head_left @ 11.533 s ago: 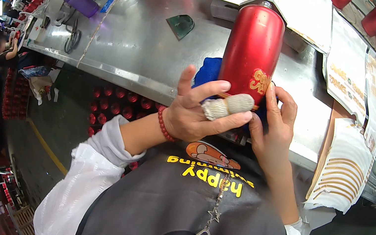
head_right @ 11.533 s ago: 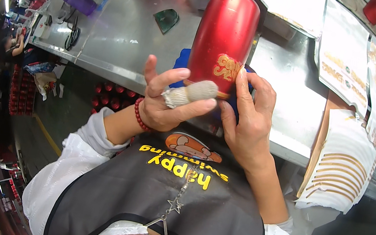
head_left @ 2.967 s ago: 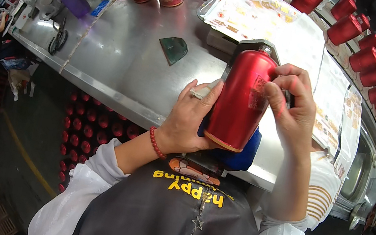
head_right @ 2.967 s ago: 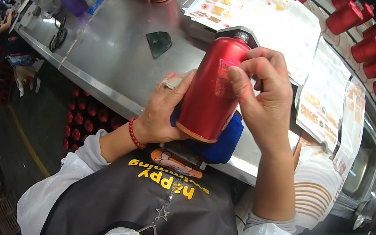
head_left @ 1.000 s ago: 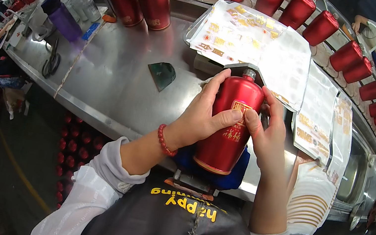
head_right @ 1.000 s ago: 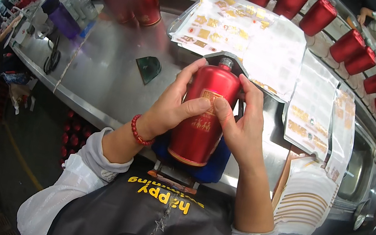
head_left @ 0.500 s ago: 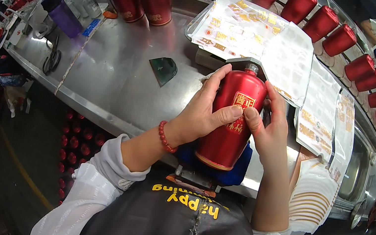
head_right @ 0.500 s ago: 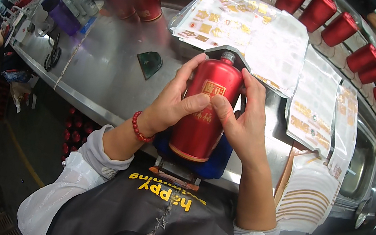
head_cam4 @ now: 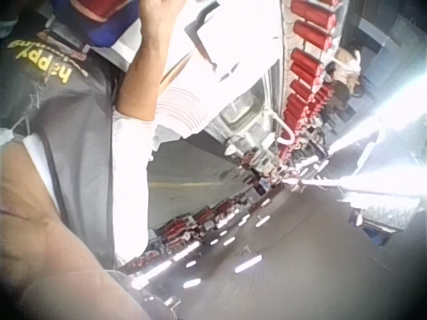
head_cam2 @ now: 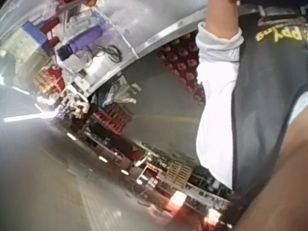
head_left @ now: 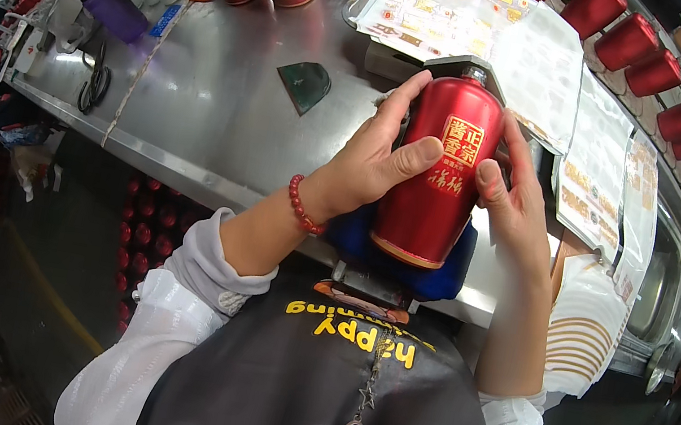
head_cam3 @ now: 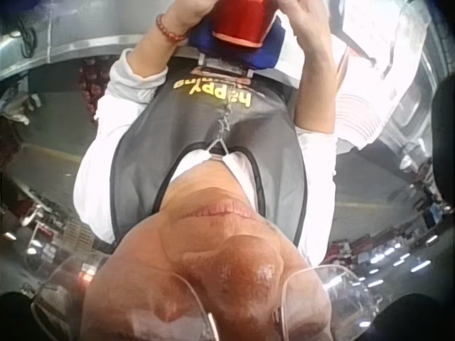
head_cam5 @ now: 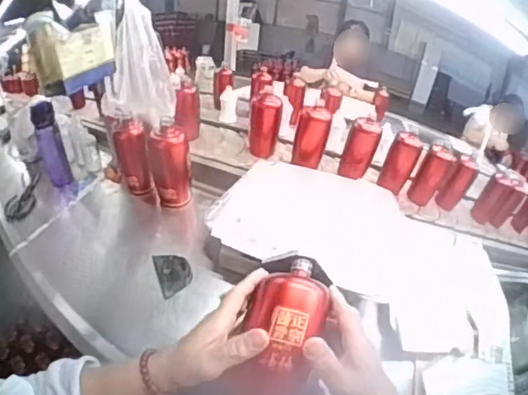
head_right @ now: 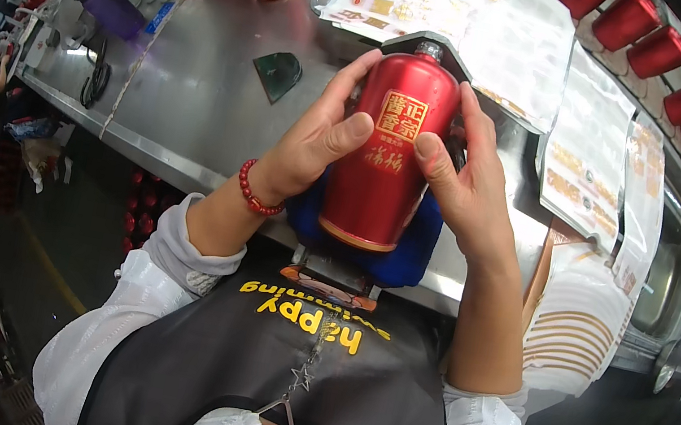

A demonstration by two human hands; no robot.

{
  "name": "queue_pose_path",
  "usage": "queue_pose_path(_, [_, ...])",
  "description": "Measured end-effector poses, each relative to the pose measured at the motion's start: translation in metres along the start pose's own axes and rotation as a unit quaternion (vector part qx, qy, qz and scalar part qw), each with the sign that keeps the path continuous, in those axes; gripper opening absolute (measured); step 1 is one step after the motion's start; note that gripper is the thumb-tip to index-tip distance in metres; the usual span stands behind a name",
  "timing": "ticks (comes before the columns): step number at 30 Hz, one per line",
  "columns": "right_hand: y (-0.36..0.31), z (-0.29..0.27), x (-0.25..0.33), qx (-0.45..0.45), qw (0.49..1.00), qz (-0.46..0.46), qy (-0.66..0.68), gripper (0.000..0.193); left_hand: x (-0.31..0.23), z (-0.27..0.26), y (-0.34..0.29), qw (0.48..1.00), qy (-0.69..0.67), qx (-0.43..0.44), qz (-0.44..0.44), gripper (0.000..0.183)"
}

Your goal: The person applies gold stickers to red beverage cans on a production line. They peel stickers from sheets, align them on the can body, and smooth them with a green plastic squeegee. The person handles multiple cans one at a time, rotating each can to apply labels on different sides.

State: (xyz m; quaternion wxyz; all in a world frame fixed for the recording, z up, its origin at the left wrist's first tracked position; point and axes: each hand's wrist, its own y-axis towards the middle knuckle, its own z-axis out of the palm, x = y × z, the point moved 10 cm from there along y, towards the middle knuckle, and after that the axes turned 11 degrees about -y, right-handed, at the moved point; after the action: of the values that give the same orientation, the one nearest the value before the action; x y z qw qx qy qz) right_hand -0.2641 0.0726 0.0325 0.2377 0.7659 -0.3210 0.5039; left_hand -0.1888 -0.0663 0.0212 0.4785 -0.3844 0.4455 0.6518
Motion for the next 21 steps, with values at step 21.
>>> queue_pose_path(21, [0.012,-0.040,0.101,-0.099,0.954,-0.184,-0.216,0.033,-0.009,0.004,-0.001,0.994,0.110,-0.019,0.005,0.104])
